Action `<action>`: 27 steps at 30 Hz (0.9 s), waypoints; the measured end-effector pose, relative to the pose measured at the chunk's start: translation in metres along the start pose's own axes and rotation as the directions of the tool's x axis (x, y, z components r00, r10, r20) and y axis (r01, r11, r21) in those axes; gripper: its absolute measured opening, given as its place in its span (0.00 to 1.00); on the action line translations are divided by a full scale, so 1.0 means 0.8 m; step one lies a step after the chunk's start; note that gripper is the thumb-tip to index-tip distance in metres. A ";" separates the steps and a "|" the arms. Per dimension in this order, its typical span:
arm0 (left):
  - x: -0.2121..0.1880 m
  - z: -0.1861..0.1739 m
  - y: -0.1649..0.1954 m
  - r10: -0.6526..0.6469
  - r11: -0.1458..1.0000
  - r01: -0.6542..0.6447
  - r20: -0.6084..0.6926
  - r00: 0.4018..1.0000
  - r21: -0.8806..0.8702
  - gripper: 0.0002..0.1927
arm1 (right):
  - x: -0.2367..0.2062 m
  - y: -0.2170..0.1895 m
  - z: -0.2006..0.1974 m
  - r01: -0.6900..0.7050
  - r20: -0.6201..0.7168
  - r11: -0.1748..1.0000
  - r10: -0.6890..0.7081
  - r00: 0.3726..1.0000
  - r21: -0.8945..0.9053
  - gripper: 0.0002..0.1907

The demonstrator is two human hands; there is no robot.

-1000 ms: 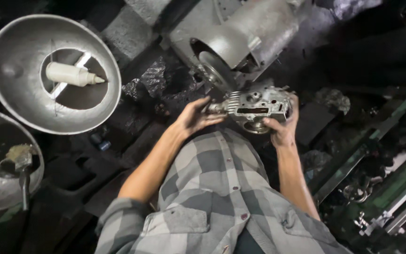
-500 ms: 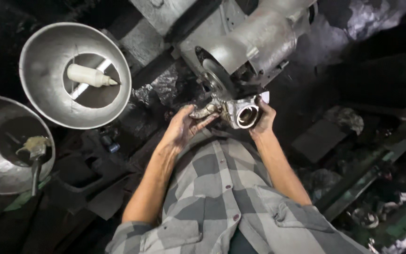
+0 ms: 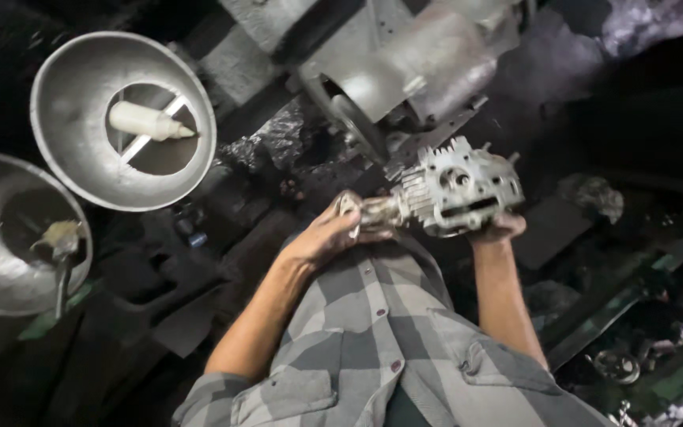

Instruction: The person holds a small engine cylinder head and presses its surfaces against a spinning bench grinder, rotating and repositioning the part repeatedly to grind and smooth its edges and faces. They briefly step away, then return and continue grinding the cylinder head from different angles.

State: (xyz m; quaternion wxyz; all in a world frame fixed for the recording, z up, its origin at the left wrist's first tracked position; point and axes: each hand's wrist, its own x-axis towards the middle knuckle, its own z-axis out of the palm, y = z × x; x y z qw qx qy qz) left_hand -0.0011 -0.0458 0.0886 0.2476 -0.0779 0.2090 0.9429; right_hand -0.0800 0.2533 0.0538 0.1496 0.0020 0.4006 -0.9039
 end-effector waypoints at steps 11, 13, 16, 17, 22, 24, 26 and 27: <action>0.003 -0.012 -0.013 -0.060 0.991 0.043 0.131 0.990 0.124 0.19 | -0.044 -0.021 -0.025 0.172 0.083 0.985 -0.172 0.982 0.002 0.60; -0.003 -0.021 -0.016 -0.068 0.990 0.056 0.095 0.993 0.127 0.19 | -0.042 -0.013 -0.026 0.178 0.110 0.984 -0.175 0.978 -0.025 0.58; -0.005 -0.037 -0.020 0.006 0.992 0.031 0.294 0.956 -0.119 0.26 | -0.034 0.006 -0.022 0.147 0.148 0.987 -0.156 0.977 0.067 0.51; -0.006 -0.042 -0.021 0.060 0.968 0.041 0.385 0.921 -0.249 0.29 | -0.034 0.016 -0.018 0.103 0.144 0.981 -0.128 0.981 0.167 0.46; 0.001 -0.059 -0.033 0.235 0.738 -0.251 0.110 0.966 0.626 0.58 | -0.056 0.058 0.008 -0.150 -0.123 0.893 0.221 0.967 0.424 0.50; 0.005 -0.061 -0.045 0.437 0.423 -0.530 0.346 0.830 0.735 0.61 | -0.057 0.067 0.016 -0.243 -0.095 0.858 0.317 0.944 0.452 0.47; 0.009 -0.063 -0.058 0.614 0.310 -0.665 0.391 0.685 0.679 0.55 | -0.051 0.073 0.025 -0.429 -0.048 0.830 0.475 0.879 0.355 0.46; 0.011 -0.064 -0.063 0.674 0.255 -0.688 0.386 0.630 0.679 0.46 | -0.047 0.075 0.031 -0.517 -0.024 0.802 0.548 0.836 0.299 0.45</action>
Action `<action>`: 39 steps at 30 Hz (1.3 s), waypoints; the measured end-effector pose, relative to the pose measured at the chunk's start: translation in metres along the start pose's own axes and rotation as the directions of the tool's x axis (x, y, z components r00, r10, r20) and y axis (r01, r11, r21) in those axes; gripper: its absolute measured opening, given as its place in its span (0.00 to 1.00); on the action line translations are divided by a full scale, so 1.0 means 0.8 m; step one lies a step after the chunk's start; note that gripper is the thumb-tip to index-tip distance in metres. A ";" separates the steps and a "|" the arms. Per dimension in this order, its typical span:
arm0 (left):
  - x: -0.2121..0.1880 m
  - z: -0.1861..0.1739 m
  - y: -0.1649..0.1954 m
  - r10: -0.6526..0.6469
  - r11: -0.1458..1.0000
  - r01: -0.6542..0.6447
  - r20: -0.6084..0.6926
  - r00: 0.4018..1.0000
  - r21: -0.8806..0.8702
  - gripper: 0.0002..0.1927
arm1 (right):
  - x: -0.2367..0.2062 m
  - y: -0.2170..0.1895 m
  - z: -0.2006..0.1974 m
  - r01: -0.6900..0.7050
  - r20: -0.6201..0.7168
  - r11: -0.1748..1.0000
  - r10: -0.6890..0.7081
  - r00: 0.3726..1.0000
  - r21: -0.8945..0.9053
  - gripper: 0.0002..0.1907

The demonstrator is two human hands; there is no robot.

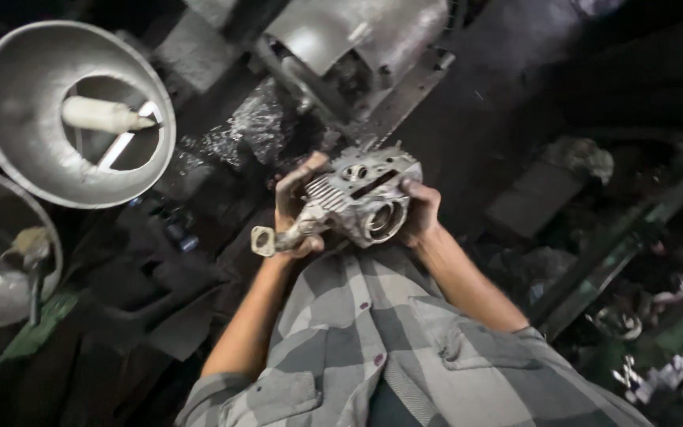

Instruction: The person holds a small engine cylinder head and presses its surfaces against a spinning bench grinder, rotating and repositioning the part repeatedly to grind and smooth its edges and faces. They briefly step away, then return and continue grinding the cylinder head from different angles.

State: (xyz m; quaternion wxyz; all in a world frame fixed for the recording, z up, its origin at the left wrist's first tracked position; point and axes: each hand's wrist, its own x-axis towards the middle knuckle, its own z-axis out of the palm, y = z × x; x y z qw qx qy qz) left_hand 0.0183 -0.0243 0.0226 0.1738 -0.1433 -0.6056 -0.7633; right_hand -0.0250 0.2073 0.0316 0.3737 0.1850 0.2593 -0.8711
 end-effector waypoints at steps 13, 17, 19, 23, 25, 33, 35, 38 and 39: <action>-0.059 -0.064 0.006 -0.179 0.873 -0.192 -0.661 0.729 -0.448 0.20 | 0.032 -0.036 0.069 0.257 0.260 0.212 -0.012 0.966 -0.943 0.23; -0.066 -0.032 0.001 -0.315 0.893 -0.032 -0.676 0.666 -0.448 0.18 | 0.058 -0.020 0.027 0.542 0.553 0.156 0.037 0.832 -0.826 0.49; -0.059 -0.005 0.005 -0.528 0.800 0.077 -0.637 0.562 -0.595 0.24 | 0.073 0.008 0.000 0.549 0.598 0.366 0.028 0.801 -0.752 0.58; -0.038 0.038 0.042 -0.121 0.728 0.408 -0.482 0.868 0.551 0.22 | 0.094 0.051 -0.041 0.167 0.239 0.901 -0.073 0.968 -0.401 0.41; -0.026 0.051 0.064 -0.305 0.853 0.439 -0.412 0.859 0.283 0.37 | 0.093 0.037 -0.046 0.047 0.135 0.987 -0.026 0.991 -0.155 0.47; 0.031 0.075 0.075 -0.403 0.700 0.520 -0.331 0.853 0.488 0.50 | 0.122 -0.030 -0.022 0.034 0.254 0.953 0.046 0.966 -0.300 0.40; 0.047 0.083 0.066 -0.386 0.651 0.522 -0.353 0.853 0.551 0.50 | 0.129 -0.038 -0.018 0.043 0.263 0.944 0.047 0.964 -0.327 0.40; 0.067 0.089 0.058 -0.471 0.599 0.617 -0.399 0.787 0.511 0.40 | 0.139 -0.049 -0.017 0.030 0.249 0.939 0.060 0.967 -0.342 0.40; 0.072 0.089 0.058 -0.448 0.627 0.598 -0.397 0.801 0.499 0.40 | 0.141 -0.052 -0.018 0.025 0.244 0.939 0.063 0.968 -0.343 0.40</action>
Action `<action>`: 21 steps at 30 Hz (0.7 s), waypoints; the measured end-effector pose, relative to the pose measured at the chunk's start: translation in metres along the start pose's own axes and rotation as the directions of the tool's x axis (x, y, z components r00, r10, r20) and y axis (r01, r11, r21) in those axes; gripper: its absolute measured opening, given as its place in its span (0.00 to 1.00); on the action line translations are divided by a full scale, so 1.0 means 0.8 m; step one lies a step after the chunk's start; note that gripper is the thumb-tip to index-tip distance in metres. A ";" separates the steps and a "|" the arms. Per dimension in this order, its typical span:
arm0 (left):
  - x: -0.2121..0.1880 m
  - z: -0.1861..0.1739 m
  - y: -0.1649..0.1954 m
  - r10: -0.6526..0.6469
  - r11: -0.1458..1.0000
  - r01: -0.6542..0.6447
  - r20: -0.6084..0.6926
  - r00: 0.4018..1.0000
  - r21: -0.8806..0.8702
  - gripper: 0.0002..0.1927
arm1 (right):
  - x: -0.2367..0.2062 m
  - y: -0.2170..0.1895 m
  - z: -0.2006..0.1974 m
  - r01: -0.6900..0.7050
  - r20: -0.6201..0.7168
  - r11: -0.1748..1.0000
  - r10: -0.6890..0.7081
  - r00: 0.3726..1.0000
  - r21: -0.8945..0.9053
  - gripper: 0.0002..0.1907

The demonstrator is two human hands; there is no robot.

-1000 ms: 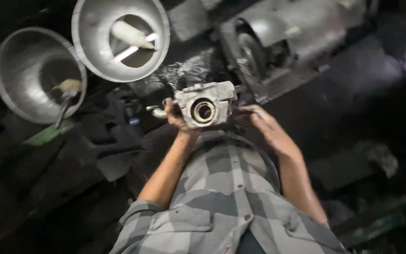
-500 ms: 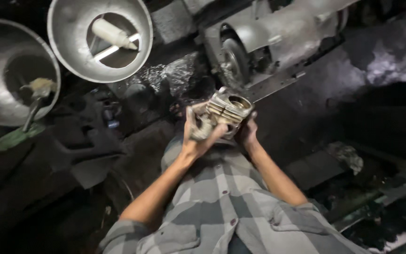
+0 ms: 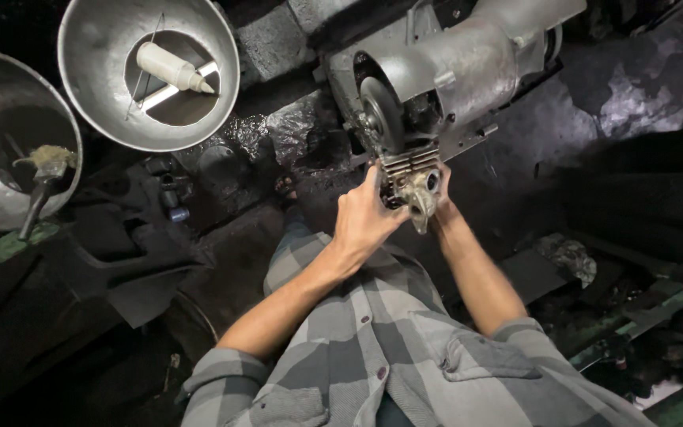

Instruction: The person holds a small engine cylinder head and presses its surfaces against a spinning bench grinder, rotating and repositioning the part repeatedly to grind and smooth its edges and faces. They briefly step away, then return and continue grinding the cylinder head from different angles.

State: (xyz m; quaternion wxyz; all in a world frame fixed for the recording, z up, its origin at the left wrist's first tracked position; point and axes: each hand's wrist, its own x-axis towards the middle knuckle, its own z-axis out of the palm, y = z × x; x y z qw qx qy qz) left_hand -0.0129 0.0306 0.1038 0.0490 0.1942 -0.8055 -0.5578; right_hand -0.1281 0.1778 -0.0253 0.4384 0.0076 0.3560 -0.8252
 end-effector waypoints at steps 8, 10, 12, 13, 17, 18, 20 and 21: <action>0.008 -0.003 0.006 0.054 0.998 -0.053 -0.058 0.997 0.021 0.32 | 0.007 -0.003 -0.015 -0.046 -0.004 0.999 0.046 0.999 0.009 0.43; 0.009 -0.006 0.002 0.016 1.000 -0.015 -0.050 0.999 0.020 0.32 | 0.007 0.002 -0.015 -0.056 0.006 0.998 0.056 0.998 0.027 0.44; 0.010 -0.012 -0.001 0.000 1.000 0.001 -0.060 0.998 0.021 0.32 | 0.009 0.012 -0.013 -0.071 0.010 0.996 0.071 0.997 0.055 0.45; 0.011 -0.016 -0.003 0.005 1.000 -0.003 -0.082 0.997 0.024 0.31 | 0.011 0.019 -0.010 -0.085 0.012 0.994 0.084 0.996 0.072 0.45; 0.005 -0.037 -0.017 -0.007 1.000 0.007 -0.086 0.996 0.003 0.33 | 0.022 0.049 0.008 -0.147 0.052 0.980 0.142 0.989 0.132 0.48; 0.000 -0.043 -0.023 0.037 0.998 -0.033 -0.081 0.996 0.047 0.36 | 0.024 0.057 0.013 -0.167 0.066 0.976 0.159 0.985 0.138 0.49; -0.012 -0.057 -0.040 0.126 0.984 -0.115 -0.073 0.989 0.139 0.43 | 0.026 0.067 0.027 -0.200 0.100 0.968 0.186 0.977 0.155 0.50; -0.021 -0.066 -0.051 0.215 0.970 -0.205 -0.065 0.974 0.131 0.44 | 0.027 0.069 0.035 -0.213 0.123 0.964 0.195 0.973 0.159 0.51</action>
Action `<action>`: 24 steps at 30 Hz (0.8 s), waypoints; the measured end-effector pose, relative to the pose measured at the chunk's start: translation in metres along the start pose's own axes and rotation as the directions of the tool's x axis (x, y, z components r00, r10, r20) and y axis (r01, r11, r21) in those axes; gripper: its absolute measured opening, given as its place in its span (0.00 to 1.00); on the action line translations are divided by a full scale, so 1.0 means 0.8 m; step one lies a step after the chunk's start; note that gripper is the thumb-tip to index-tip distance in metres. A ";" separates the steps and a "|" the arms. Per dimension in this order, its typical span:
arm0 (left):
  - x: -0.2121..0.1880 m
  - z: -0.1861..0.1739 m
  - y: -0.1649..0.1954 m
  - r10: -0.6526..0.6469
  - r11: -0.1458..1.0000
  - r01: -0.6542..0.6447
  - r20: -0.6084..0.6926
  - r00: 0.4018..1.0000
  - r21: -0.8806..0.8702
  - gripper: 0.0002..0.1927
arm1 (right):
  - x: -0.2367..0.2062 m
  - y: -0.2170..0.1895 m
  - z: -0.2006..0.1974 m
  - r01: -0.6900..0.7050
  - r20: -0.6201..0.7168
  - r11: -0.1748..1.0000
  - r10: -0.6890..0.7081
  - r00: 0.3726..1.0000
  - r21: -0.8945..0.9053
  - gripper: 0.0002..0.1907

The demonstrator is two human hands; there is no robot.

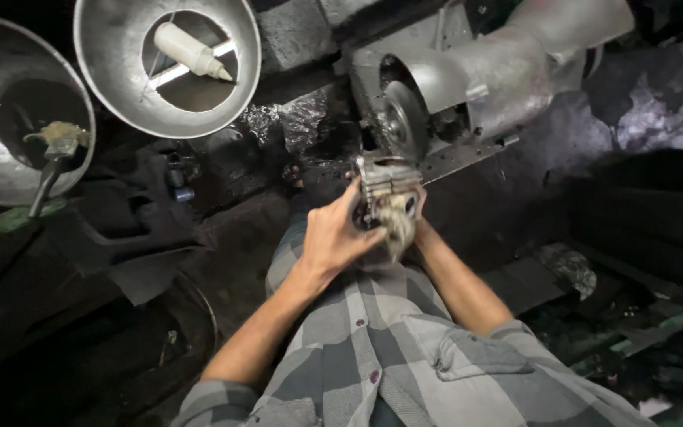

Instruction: The person holds a small engine cylinder head and presses its surfaces against a spinning bench grinder, rotating and repositioning the part repeatedly to grind and smooth its edges and faces. They briefly step away, then return and continue grinding the cylinder head from different angles.

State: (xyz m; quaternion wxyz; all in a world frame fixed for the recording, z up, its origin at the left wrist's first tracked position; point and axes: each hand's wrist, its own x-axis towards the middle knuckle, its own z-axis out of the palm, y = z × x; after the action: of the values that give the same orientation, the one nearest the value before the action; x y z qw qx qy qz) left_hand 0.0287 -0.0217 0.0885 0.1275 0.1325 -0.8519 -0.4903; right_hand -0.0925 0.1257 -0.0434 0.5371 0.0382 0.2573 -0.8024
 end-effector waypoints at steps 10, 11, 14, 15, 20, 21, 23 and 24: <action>-0.094 -0.085 -0.097 0.420 0.891 -0.421 -0.048 0.906 -0.170 0.35 | -0.002 0.014 0.104 0.273 0.385 0.959 -0.223 0.896 -0.080 0.56; -0.098 -0.089 -0.096 0.411 0.888 -0.420 -0.089 0.907 -0.186 0.36 | 0.001 0.014 0.108 0.308 0.423 0.947 -0.246 0.872 -0.085 0.53; -0.098 -0.092 -0.088 0.450 0.846 -0.522 -0.384 0.807 -0.107 0.40 | 0.010 0.016 0.113 0.364 0.455 0.912 -0.247 0.856 -0.189 0.46; -0.094 -0.090 -0.087 0.466 0.843 -0.532 -0.388 0.796 -0.080 0.41 | 0.011 0.017 0.113 0.338 0.404 0.895 -0.206 0.891 -0.289 0.44; -0.070 -0.078 -0.108 0.327 0.706 -0.581 -0.542 0.774 -0.404 0.33 | -0.002 0.017 0.134 0.018 0.184 0.808 0.112 0.977 -0.589 0.39; -0.069 -0.076 -0.118 0.207 0.650 -0.535 -0.552 0.808 -0.540 0.31 | -0.009 0.016 0.141 -0.101 0.116 0.845 0.188 0.975 -0.526 0.42; -0.071 -0.073 -0.139 -0.033 0.466 -0.437 -0.508 0.861 -0.770 0.26 | -0.016 0.010 0.151 -0.260 0.011 0.798 0.317 0.948 -0.544 0.43; -0.075 -0.072 -0.149 -0.168 0.363 -0.350 -0.430 0.887 -0.863 0.29 | -0.020 0.001 0.152 -0.303 -0.034 0.716 0.363 0.931 -0.629 0.41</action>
State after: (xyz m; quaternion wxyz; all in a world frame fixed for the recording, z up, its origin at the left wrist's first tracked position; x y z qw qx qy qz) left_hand 0.1164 -0.1044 0.0076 0.4001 0.0976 -0.3784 -0.8290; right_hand -0.0593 0.0836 0.0670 0.6657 -0.1330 0.4723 -0.5622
